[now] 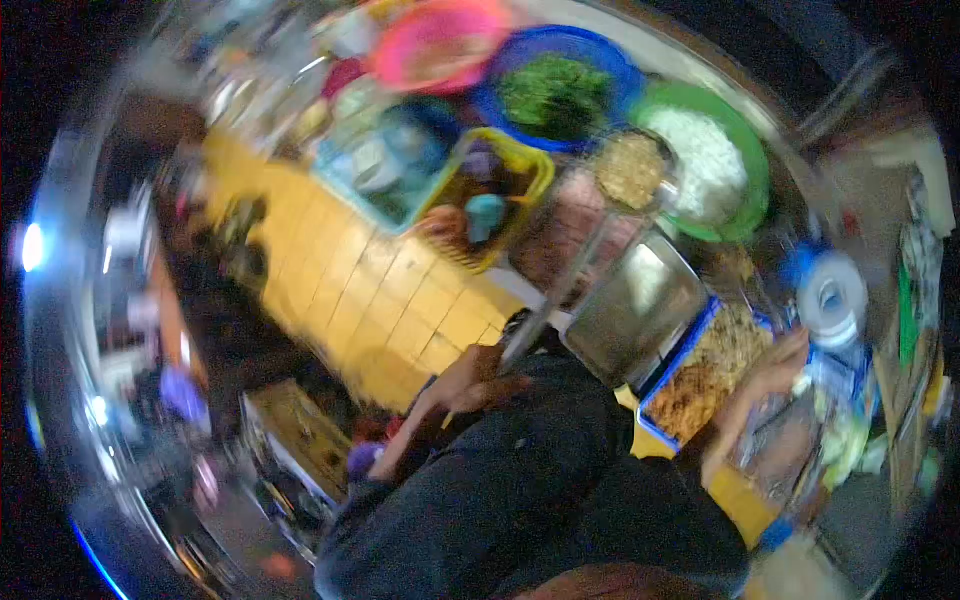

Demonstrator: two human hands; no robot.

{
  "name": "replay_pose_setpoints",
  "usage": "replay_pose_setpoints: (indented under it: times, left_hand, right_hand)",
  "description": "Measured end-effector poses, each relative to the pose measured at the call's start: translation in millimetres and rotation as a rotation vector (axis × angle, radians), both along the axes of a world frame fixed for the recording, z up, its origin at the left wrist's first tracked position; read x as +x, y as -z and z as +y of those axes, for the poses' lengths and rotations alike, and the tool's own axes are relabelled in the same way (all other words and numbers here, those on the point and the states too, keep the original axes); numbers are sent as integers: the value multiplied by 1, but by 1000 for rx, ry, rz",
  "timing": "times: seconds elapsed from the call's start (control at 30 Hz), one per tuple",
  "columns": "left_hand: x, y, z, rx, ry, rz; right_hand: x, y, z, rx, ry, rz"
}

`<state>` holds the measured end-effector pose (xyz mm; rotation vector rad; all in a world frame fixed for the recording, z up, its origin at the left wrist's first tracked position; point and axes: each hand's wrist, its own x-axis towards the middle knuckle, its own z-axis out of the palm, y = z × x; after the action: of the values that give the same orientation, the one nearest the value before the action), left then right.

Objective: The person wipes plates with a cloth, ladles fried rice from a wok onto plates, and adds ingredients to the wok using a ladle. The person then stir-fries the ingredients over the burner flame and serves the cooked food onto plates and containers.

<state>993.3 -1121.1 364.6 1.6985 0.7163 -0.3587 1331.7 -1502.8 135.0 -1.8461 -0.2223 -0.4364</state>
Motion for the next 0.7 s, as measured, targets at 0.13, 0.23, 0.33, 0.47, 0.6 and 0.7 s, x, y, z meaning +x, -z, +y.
replay_pose_setpoints:
  times: [0.13,0.23,0.33,0.47,0.6,0.7]
  left_hand:
    - [0,14,24,-133,-10,129]
    - [11,2,10,8,62,235]
    - [8,5,10,-4,42,260]
    - [25,16,9,64,83,250]
    - [20,35,15,25,63,193]
    - [35,22,11,136,204,291]
  right_hand:
    - [-45,-135,109,-203,409,47]
    - [-56,-149,114,80,392,72]
    - [-54,-138,102,-138,379,12]
    - [-43,-132,106,-27,357,59]
    - [-39,-129,101,119,355,52]
    - [-40,-127,98,159,350,123]
